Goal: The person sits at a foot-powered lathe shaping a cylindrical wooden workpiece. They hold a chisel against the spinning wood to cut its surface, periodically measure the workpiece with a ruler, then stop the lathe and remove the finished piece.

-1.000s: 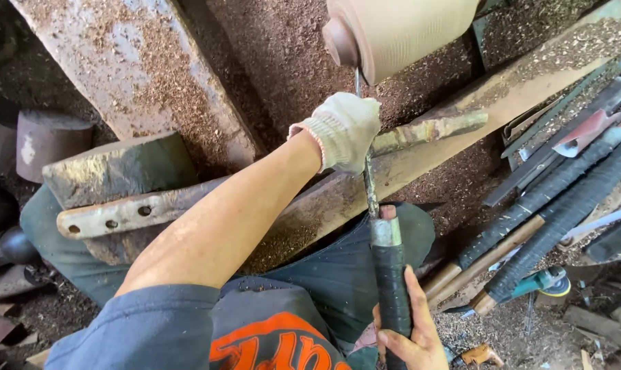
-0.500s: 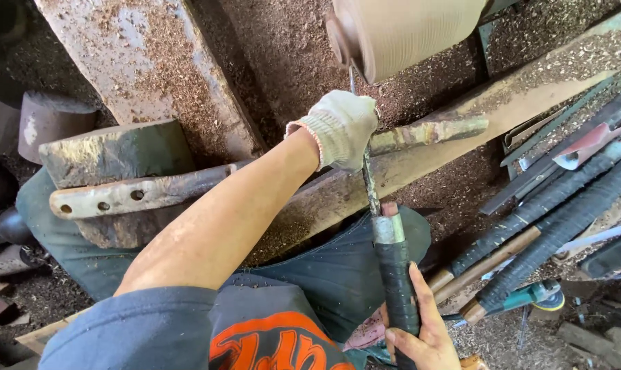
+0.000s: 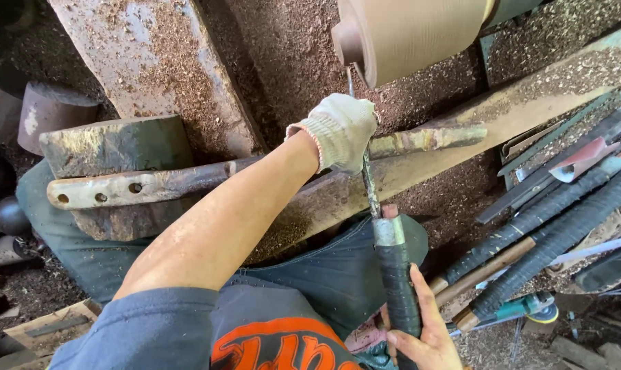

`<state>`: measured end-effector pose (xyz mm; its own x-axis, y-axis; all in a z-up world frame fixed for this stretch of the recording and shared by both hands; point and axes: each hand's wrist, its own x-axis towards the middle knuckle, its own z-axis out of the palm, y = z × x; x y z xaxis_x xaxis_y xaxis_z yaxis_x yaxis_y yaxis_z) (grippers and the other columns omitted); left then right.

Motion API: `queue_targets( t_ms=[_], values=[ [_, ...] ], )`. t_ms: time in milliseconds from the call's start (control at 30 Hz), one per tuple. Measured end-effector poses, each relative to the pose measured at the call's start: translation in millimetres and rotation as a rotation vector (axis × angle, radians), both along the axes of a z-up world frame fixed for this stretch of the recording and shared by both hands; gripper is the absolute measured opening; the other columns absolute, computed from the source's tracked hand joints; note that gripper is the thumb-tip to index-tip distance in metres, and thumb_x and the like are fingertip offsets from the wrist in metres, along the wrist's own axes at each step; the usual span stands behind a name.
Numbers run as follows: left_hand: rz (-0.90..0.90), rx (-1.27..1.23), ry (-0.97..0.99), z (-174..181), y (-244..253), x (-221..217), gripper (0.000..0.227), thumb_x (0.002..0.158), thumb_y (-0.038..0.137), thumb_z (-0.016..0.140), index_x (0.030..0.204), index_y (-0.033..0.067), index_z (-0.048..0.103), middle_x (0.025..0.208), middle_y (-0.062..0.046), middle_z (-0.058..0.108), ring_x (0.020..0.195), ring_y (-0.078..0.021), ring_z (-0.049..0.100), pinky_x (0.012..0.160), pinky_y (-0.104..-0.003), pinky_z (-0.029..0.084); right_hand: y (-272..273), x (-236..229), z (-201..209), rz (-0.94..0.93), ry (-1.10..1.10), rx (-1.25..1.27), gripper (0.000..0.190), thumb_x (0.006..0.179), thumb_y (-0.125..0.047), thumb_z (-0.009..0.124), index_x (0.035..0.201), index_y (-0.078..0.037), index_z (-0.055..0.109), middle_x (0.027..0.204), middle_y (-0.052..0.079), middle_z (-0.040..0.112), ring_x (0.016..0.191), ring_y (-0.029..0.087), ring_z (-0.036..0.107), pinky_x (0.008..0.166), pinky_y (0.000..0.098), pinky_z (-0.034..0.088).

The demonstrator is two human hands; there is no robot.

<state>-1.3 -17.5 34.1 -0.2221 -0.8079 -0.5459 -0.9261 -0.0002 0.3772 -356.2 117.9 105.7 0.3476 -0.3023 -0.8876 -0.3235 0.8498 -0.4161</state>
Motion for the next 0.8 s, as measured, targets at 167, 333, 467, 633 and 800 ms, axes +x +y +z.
queue_targets(
  t_ms=[167,333,467,633,800],
  values=[
    [-0.028,-0.084,0.040,-10,-1,1,0.031,0.060,0.027,0.085,0.082,0.0079,0.078,0.087,-0.015,0.071,0.079,-0.0333,0.073,0.071,-0.042,0.059,24,10,-4,-0.096,-0.040,-0.025,0.123,0.066,0.009,0.068,0.167,-0.032,0.013,0.094,0.020,0.063,0.055,0.021,0.062,0.050,0.0341,0.055],
    [-0.136,-0.043,0.012,-1,-7,4,0.031,0.061,0.027,0.084,0.083,0.0072,0.077,0.087,-0.015,0.070,0.079,-0.0338,0.073,0.072,-0.041,0.059,46,19,-7,-0.198,-0.117,-0.052,0.123,0.067,0.008,0.071,0.167,-0.029,0.010,0.095,0.021,0.063,0.061,0.021,0.064,0.055,0.0338,0.055],
    [-0.133,-0.123,0.083,-7,-3,6,0.032,0.057,0.028,0.085,0.081,0.0080,0.077,0.088,-0.015,0.069,0.080,-0.0346,0.072,0.072,-0.042,0.059,55,23,-1,-0.178,-0.046,-0.077,0.124,0.065,0.009,0.073,0.167,-0.029,0.012,0.094,0.020,0.065,0.064,0.021,0.064,0.057,0.0337,0.054],
    [-0.132,-0.127,0.114,-4,-7,9,0.034,0.056,0.029,0.086,0.081,0.0081,0.078,0.092,-0.016,0.068,0.081,-0.0356,0.072,0.073,-0.042,0.059,55,34,5,-0.198,-0.042,-0.065,0.123,0.066,0.010,0.072,0.166,-0.029,0.013,0.092,0.022,0.064,0.062,0.021,0.064,0.053,0.0343,0.055],
    [-0.120,-0.017,0.097,-3,-9,8,0.034,0.060,0.028,0.085,0.085,0.0060,0.076,0.093,-0.017,0.071,0.085,-0.0350,0.073,0.077,-0.041,0.059,59,40,2,-0.308,-0.049,0.001,0.127,0.062,0.012,0.068,0.168,-0.033,0.014,0.095,0.023,0.064,0.059,0.022,0.064,0.048,0.0341,0.053]
  ],
)
